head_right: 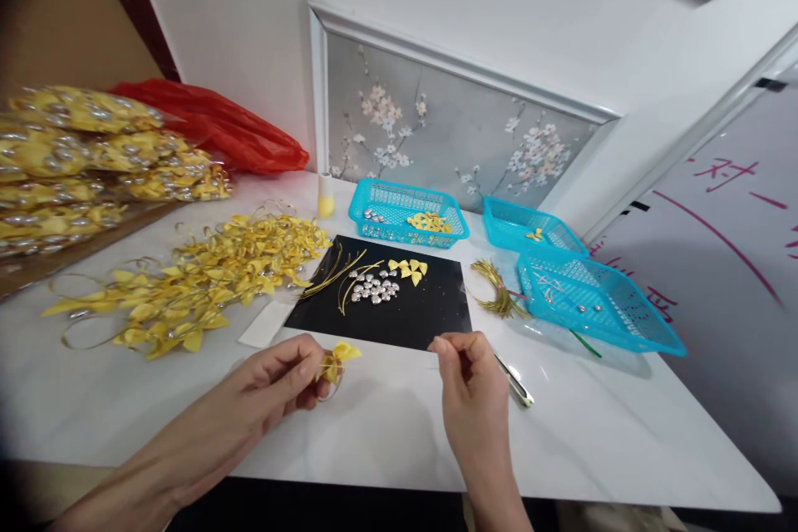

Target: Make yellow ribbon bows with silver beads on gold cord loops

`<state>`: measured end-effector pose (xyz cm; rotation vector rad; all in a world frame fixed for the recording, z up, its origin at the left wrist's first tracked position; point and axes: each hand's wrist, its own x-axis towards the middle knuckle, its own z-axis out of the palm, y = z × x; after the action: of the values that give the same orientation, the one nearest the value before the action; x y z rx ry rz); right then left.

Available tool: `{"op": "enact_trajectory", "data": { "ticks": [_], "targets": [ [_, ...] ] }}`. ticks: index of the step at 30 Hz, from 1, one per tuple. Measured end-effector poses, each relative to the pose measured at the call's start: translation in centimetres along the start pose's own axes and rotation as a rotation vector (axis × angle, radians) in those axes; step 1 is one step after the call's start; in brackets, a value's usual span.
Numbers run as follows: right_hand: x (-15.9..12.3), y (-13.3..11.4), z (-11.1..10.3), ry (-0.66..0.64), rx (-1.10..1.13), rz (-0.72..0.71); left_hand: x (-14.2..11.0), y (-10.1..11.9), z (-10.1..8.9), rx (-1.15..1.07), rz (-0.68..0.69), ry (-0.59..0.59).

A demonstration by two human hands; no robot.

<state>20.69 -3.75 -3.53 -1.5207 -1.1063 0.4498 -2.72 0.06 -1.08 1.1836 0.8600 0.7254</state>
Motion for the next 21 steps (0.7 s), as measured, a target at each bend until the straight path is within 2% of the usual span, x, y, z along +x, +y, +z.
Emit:
{"op": "enact_trajectory", "data": {
  "ticks": [3, 8, 13, 17, 21],
  "targets": [
    [0.3, 1.0, -0.3, 0.063, -0.059, -0.024, 0.0, -0.2, 0.0, -0.114, -0.037, -0.041],
    [0.5, 1.5, -0.7, 0.086, -0.094, -0.063, 0.2, -0.2, 0.2, -0.276, -0.113, -0.105],
    [0.7, 1.2, -1.3, 0.095, -0.075, -0.104, 0.2, 0.3, 0.2, -0.310, -0.144, -0.142],
    [0.2, 0.6, -1.5, 0.094, -0.059, -0.134, 0.2, 0.5, 0.3, -0.247, -0.126, -0.106],
    [-0.7, -0.1, -1.7, 0.063, -0.056, -0.160, 0.7, 0.1, 0.6, -0.129, -0.063, 0.010]
  ]
}}
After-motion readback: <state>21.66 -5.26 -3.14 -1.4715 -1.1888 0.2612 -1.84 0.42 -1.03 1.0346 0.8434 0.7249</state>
